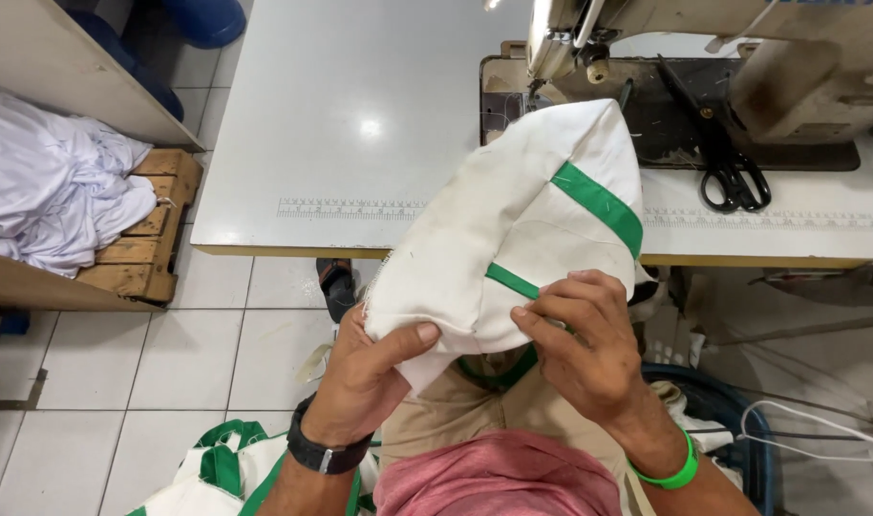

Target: Sewing fabric strips and components together to assemble a tote bag using an industrial sewing machine and scissors.

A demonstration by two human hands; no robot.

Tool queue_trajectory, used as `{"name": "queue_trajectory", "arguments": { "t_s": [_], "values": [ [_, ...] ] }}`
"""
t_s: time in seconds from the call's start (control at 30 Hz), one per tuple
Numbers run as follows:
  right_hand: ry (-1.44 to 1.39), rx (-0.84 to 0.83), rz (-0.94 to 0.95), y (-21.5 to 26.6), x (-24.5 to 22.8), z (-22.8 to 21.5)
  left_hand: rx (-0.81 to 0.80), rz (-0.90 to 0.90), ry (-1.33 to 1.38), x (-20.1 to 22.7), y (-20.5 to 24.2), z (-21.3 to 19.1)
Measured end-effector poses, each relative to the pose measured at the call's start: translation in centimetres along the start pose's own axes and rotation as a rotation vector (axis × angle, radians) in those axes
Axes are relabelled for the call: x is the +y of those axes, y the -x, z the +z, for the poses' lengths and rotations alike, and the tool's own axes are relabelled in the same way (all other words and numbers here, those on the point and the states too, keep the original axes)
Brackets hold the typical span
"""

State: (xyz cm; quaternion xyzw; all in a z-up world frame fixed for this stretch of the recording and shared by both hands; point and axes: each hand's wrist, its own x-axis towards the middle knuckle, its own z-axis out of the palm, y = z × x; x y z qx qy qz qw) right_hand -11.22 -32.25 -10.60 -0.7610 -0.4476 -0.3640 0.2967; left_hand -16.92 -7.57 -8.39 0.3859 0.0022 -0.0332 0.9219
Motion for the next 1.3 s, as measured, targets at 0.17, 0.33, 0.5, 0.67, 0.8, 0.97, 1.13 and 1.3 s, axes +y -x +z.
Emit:
{"name": "queue_trajectory", "arguments": {
  "t_s": [0.17, 0.33, 0.5, 0.67, 0.8, 0.97, 1.13, 1.3],
  "values": [
    [-0.022, 0.001, 0.013, 0.2, -0.1, 0.2, 0.041, -0.010, 0.060, -0.5, -0.3, -0.8],
    [-0.026, -0.058, 0.104, 1.4, 3.1, 0.9, -0.196, 0.731, -1.355, 1.2, -2.9, 1.6],
    [0.151, -0.137, 0.052, -0.5, 2.8, 1.4, -0.296, 1.527, -2.079, 3.6, -6.7, 1.3],
    [0.151, -0.114, 0.101, 0.1, 3.0, 1.9, -0.298, 1.632, -2.004, 3.2, -7.1, 1.4],
    [0.113, -0.195, 0.130, 0.0, 2.8, 0.9, -0.300, 1.626, -2.005, 2.7, -7.4, -0.1],
    [0.438, -0.266, 0.183, -0.2, 2.8, -0.1, 0.439, 0.885, -1.334, 10.2, -7.8, 2.5],
    [0.216, -0.079, 0.150, -5.1, 2.4, 3.4, 0.336, 0.565, -1.635, 11.3, -15.1, -4.3],
    [0.359, -0.107, 0.052, -5.7, 6.3, 9.9, 0.252, 0.178, -2.056, 8.9, -23.7, -10.5]
  ]
}}
